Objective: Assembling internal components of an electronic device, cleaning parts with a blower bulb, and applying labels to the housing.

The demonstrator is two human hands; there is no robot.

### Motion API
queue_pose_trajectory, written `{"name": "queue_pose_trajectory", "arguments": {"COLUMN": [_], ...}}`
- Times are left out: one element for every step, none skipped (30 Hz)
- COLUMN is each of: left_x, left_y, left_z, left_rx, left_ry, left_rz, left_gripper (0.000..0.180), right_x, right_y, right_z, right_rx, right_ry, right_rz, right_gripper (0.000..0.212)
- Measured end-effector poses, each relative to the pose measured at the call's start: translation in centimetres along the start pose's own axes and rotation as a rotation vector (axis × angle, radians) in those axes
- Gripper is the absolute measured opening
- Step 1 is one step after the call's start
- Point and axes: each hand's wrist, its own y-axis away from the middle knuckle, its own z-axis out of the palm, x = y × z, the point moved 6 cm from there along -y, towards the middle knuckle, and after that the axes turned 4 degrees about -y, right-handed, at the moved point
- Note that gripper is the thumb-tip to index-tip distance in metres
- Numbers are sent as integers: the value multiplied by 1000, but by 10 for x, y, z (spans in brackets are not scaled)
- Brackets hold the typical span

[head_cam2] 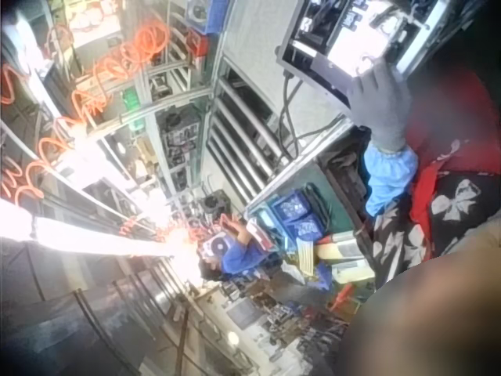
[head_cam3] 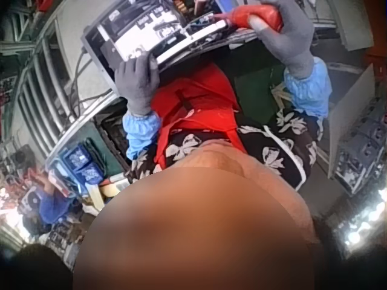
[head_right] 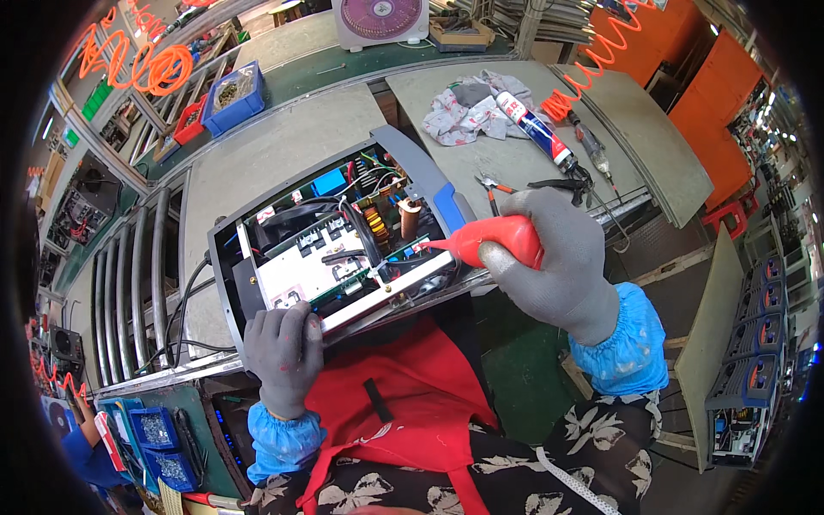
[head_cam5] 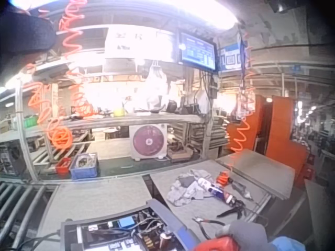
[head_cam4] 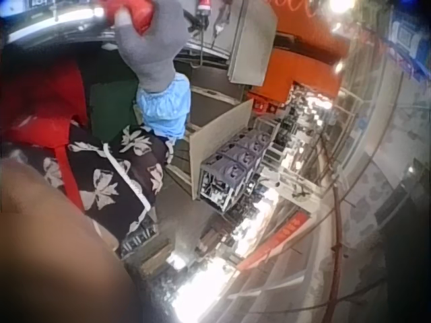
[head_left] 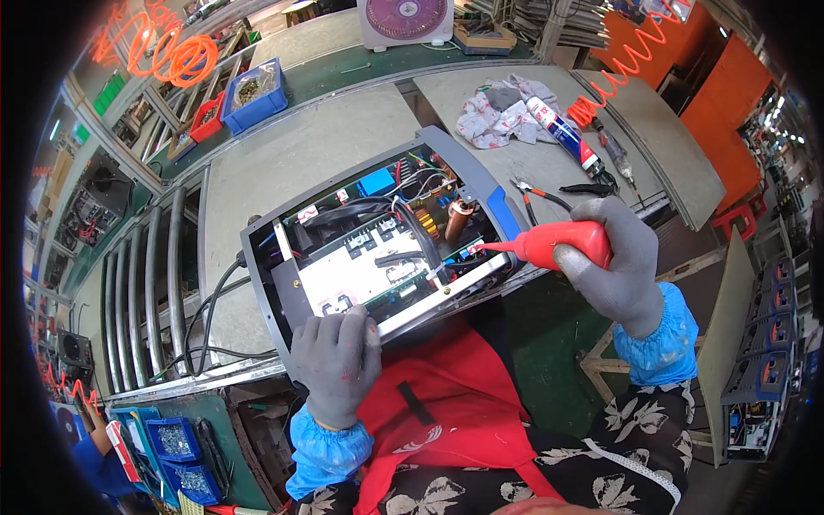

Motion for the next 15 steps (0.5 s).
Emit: {"name": "queue_pose_trajectory", "arguments": {"left_x": [-1,-2,-1,-1,-1,-1,-1,-1,-1,-1,-1,-1,-1,-1,-1], "left_y": [0,0,0,0,0,0,1,1,1,1,1,1,1,1,1], "left_z": [0,1,1,1,1,1,1,1,0,0,0,1,1,2,2], "left_rx": [-2,-5,2,9,15,14,13,12,12,11,11,11,11,11,11], "left_ry": [0,-1,3,7,11,7,3,0,1,1,1,1,0,-1,-4], "left_rz": [-4,-7,-3,1,6,4,2,-1,-1,-1,-2,-2,-2,-2,-1], "left_gripper": [16,16,16,16,15,15,15,15,15,15,15,15,15,15,15], "right_x": [0,1,0,0,0,0,1,1,1,0,-1,-2,-2,-1,-1], "right_y": [-1,-3,-3,-2,-2,-2,-1,0,0,1,1,2,2,3,3], "right_z": [1,1,0,-1,-2,-2,-2,-3,-3,-3,-3,-4,-4,-4,-4], "right_rx": [1,3,8,8,8,6,4,3,1,-2,-5,-8,-7,-5,-3], "right_ry": [-3,-7,-7,2,10,13,10,7,6,8,9,12,18,24,29], "right_rz": [1,2,3,3,4,2,0,-2,-4,-3,-2,1,1,2,1], "right_gripper": [36,36,36,35,35,35,35,35,34,35,35,35,35,35,35]}}
